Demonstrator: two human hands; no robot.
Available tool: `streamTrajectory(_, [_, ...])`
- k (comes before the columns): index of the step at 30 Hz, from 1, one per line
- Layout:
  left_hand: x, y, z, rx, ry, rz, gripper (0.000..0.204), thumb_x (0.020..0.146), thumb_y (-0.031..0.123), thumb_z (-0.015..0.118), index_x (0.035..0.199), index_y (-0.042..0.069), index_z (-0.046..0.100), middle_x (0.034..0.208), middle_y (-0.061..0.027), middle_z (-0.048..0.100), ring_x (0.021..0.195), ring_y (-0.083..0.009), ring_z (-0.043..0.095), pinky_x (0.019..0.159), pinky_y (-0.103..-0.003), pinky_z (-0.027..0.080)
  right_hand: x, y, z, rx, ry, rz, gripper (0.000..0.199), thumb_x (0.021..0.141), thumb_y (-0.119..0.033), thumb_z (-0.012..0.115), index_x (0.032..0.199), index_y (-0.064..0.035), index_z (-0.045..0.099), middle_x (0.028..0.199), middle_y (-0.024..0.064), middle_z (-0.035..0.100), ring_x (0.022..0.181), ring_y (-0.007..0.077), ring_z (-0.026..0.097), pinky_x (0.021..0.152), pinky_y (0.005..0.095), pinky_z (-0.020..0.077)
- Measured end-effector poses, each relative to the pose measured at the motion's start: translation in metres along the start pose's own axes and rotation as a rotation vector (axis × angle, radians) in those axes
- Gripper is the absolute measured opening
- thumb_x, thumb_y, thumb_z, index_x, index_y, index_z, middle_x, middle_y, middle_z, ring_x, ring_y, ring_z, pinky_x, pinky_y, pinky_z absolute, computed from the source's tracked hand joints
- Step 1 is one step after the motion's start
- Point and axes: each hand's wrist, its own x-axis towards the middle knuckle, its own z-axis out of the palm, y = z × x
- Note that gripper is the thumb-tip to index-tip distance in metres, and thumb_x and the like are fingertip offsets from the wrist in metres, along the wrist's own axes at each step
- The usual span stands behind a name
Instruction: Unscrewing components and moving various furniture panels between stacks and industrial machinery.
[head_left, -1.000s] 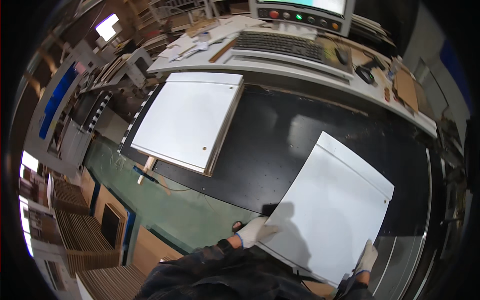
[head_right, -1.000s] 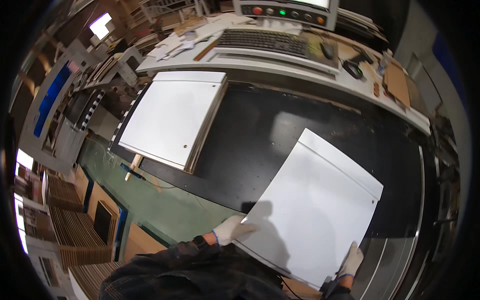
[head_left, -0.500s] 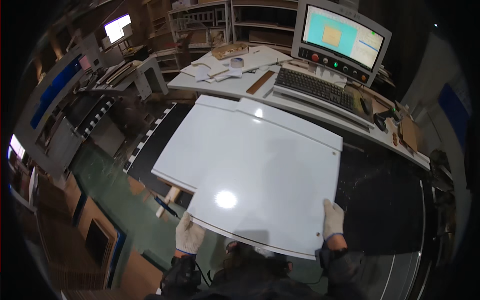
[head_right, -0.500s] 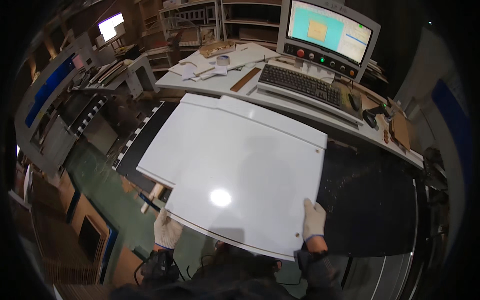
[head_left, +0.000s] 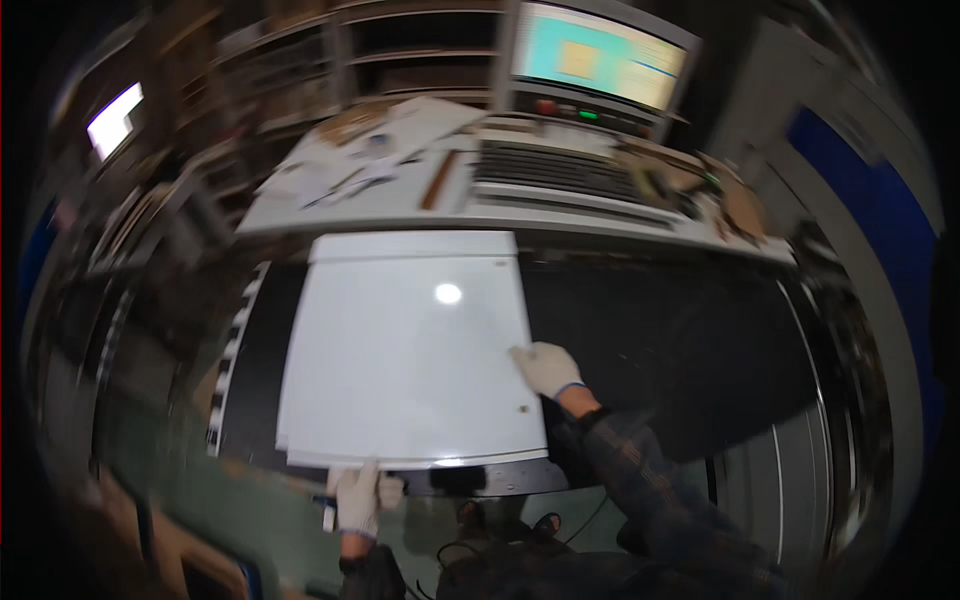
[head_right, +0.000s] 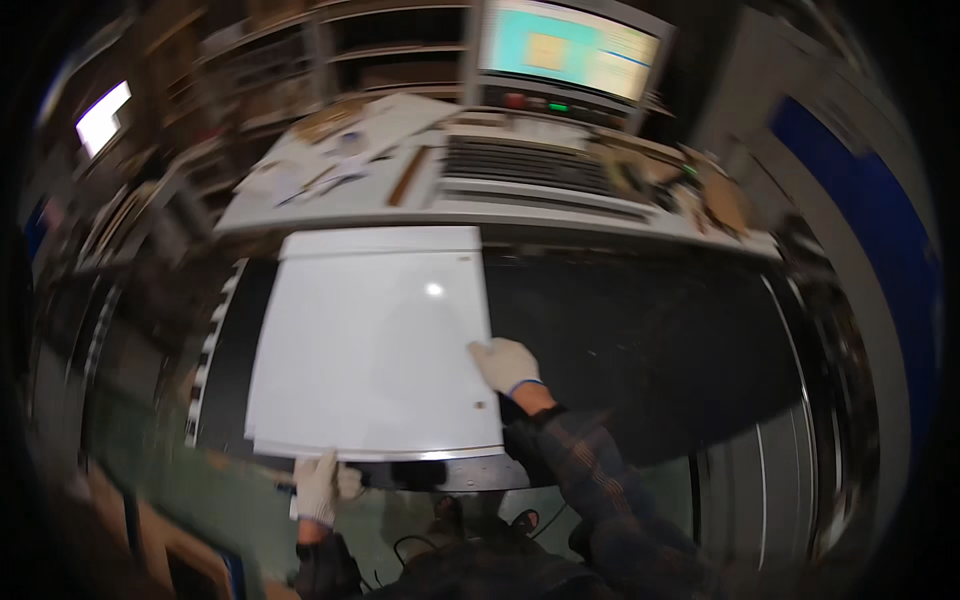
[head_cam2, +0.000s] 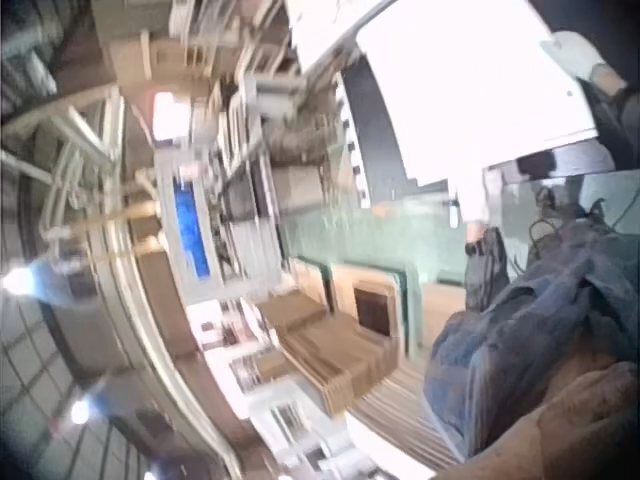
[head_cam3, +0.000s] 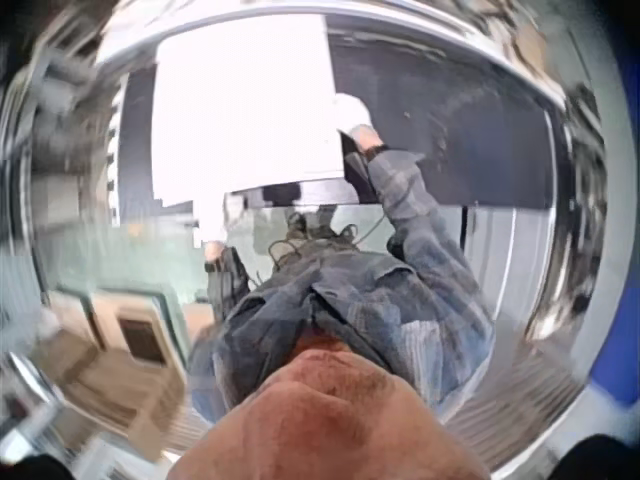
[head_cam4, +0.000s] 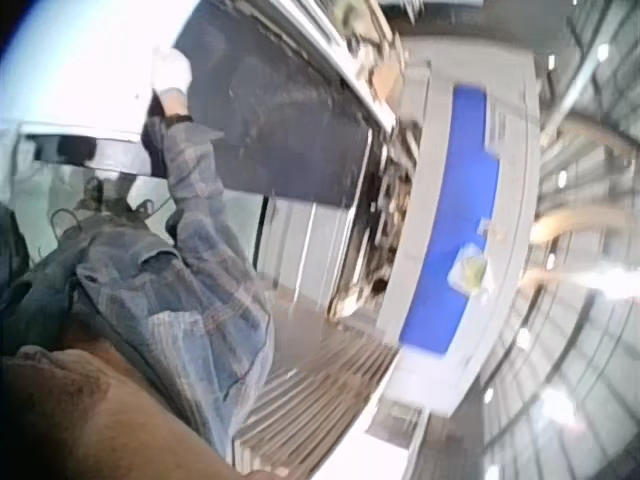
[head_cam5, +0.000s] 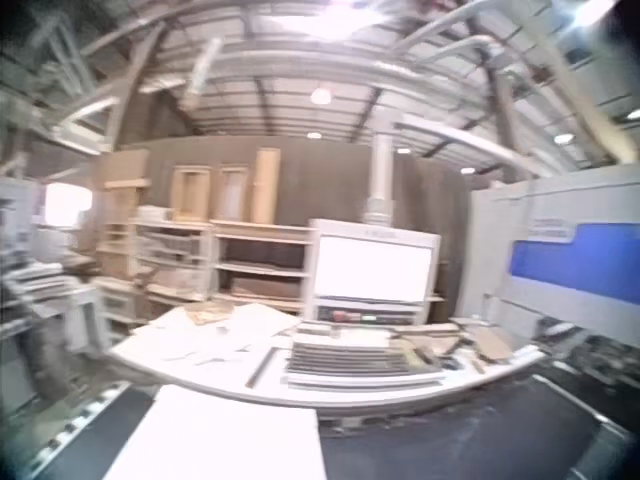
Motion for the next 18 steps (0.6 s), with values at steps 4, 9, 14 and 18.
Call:
streamTrajectory(4, [-0.009, -0.006, 0.023, 0.415, -0.387, 0.024, 0.035, 0.107, 0.032, 0.064, 0.081, 0.009, 0.061, 0.073, -0.0049, 0.063, 0.063, -0.0161, 0.061, 0.059, -0.035, 0.052, -0.042, 0.025, -0.037, -0.133, -0.185, -0.308, 0.054, 0.099, -0.052, 0.056, 0.107, -0.0039, 0.081, 0.109, 0.0266, 0.076, 0.105, 0.0474, 0.071, 0.095, 0.0531, 0.0558])
streamTrajectory(9, [-0.027, -0.029, 0.113, 0.962, -0.881, -0.031, 0.024, 0.103, 0.026, 0.067, 0.098, 0.003, 0.073, 0.086, -0.0129, 0.069, 0.075, -0.025, 0.062, 0.071, -0.041, 0.052, -0.185, 0.091, -0.078, 0.081, -0.047, -0.272, 0.041, 0.099, -0.041, 0.065, 0.095, -0.001, 0.072, 0.091, 0.0238, 0.074, 0.088, 0.044, 0.072, 0.081, 0.0518, 0.0555])
streamTrajectory(14, [-0.055, -0.048, 0.256, 1.128, -1.202, 0.118, 0.023, 0.103, 0.024, 0.069, 0.103, 0.001, 0.073, 0.09, -0.0094, 0.075, 0.081, -0.0167, 0.066, 0.075, -0.035, 0.055, -0.375, 0.18, -0.143, 0.233, 0.46, 0.08, 0.033, 0.099, -0.037, 0.066, 0.1, -0.0047, 0.069, 0.088, 0.0208, 0.073, 0.088, 0.0422, 0.072, 0.081, 0.0513, 0.0556])
streamTrajectory(18, [-0.131, -0.084, 0.384, 1.108, -1.522, 0.094, 0.023, 0.106, 0.02, 0.067, 0.114, -0.001, 0.071, 0.099, -0.0108, 0.077, 0.083, -0.0165, 0.071, 0.076, -0.032, 0.058, -0.538, 0.23, -0.19, 0.047, 1.303, 0.311, 0.024, 0.098, -0.026, 0.071, 0.111, -0.0067, 0.068, 0.098, 0.0179, 0.072, 0.091, 0.0399, 0.072, 0.081, 0.0462, 0.0585])
